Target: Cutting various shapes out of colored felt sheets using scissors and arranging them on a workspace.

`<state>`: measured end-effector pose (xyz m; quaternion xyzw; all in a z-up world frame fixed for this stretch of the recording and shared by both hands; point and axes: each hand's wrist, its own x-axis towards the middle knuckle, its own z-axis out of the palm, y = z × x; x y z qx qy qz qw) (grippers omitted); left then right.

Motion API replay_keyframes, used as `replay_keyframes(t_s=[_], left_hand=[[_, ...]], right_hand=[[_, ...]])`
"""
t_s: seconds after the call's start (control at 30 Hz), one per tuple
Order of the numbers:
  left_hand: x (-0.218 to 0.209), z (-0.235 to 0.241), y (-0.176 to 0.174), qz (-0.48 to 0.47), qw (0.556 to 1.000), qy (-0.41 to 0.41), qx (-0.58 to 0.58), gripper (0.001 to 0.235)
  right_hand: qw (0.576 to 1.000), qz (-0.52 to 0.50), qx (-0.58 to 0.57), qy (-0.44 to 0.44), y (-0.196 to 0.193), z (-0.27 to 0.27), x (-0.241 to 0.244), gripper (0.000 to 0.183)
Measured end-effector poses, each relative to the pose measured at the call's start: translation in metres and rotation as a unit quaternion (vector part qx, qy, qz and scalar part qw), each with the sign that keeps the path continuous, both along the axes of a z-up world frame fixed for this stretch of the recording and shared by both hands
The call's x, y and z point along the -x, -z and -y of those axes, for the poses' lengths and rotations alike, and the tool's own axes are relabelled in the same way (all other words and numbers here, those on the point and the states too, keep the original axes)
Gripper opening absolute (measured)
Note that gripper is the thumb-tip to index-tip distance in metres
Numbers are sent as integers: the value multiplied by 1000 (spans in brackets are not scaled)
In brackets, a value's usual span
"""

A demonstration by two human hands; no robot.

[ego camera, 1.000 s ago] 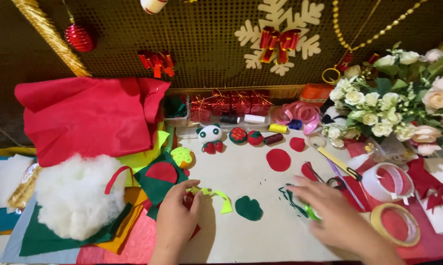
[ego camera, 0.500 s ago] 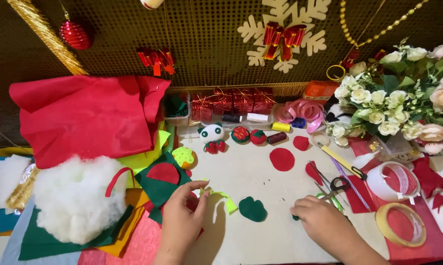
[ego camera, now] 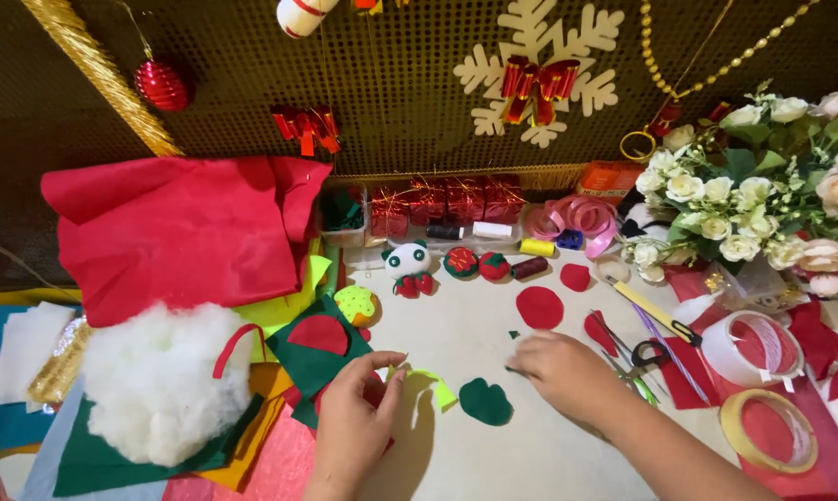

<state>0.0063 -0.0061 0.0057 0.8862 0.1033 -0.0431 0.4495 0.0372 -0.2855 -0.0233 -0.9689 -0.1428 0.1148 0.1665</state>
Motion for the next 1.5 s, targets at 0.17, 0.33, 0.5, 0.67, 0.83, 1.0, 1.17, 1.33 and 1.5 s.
replay_keyframes(t_s=[0.17, 0.33, 0.5, 0.67, 0.83, 1.0, 1.17, 1.33, 1.5], left_hand=[[1, 3, -1, 4, 1000, 8, 30, 20], [-1, 5, 1, -2, 999, 15, 41, 18], [0, 8, -1, -16, 999, 14, 36, 19], [-2, 11, -6, -38, 999, 17, 26, 20], [0, 12, -18, -73, 997, 6, 23, 21], [-1, 7, -1, 2, 1000, 12, 12, 18], [-2, 2, 7, 16, 999, 18, 28, 18], [-1, 12, -24, -37, 998, 21, 38, 19], [3, 22, -52, -132, 990, -18, 43, 22]], right_hand=[[1000, -11, 3, -15, 0, 35, 29, 25], [1000, -3, 1, -18, -8, 44, 46, 29], [1000, -12, 4, -24, 9, 54, 48, 22], [999, -52, 10, 14, 0, 48, 53, 24], [990, -25, -65, 121, -17, 20, 16, 26], [979, 143, -142, 39, 26, 4, -34, 25], [993, 104, -52, -2, 9, -6, -19, 28], [990, 125, -61, 6, 22, -6, -21, 23], [975, -15, -210, 71, -22, -54, -53, 12]])
